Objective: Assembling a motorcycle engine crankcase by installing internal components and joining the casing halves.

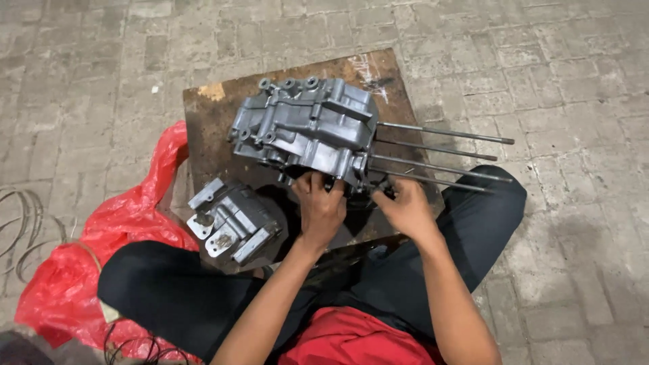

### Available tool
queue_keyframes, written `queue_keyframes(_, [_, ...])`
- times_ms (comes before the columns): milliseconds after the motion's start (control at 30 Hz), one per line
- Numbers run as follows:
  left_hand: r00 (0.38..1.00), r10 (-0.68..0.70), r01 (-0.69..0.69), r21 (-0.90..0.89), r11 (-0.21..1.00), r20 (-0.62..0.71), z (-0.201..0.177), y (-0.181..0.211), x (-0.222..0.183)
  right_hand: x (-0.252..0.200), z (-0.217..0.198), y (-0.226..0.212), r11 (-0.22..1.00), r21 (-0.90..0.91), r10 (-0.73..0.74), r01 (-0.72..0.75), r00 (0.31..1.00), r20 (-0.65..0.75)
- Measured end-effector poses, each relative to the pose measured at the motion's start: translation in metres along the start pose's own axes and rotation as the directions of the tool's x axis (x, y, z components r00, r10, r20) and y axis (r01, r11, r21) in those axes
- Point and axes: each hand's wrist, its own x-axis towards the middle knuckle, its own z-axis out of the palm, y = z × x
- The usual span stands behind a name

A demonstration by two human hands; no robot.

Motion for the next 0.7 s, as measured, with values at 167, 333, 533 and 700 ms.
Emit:
queue_keyframes(167, [1.000,0.007,-0.007,-0.004,1.000,0.025,0.014,-0.017,-0.032,-0.007,0.016,0.008,0.938,0.301,-0.159,0.175,0.984,-0.079])
queue_keyframes(333, [0.994,-0.022,0.011,0.099,0.995,0.105,0.002,-0.020,-0.027,-0.007,0.010,-0.018,0.996,0.091,-0.020,0.027,0.997,-0.072])
queue_keyframes(533, [1.000,-0.017,0.017,-0.006,1.000,0.018,-0.020,0.002,0.018,0.002,0.000,0.004,0.983,-0.181,0.046,-0.042,0.999,0.017])
queue_keyframes(700, [0.999,0.005,-0.006,0.013,1.000,0.049,-0.002,-0.005,-0.008,-0.005,-0.004,-0.015,0.997,-0.055,-0.058,0.058,0.998,-0.007])
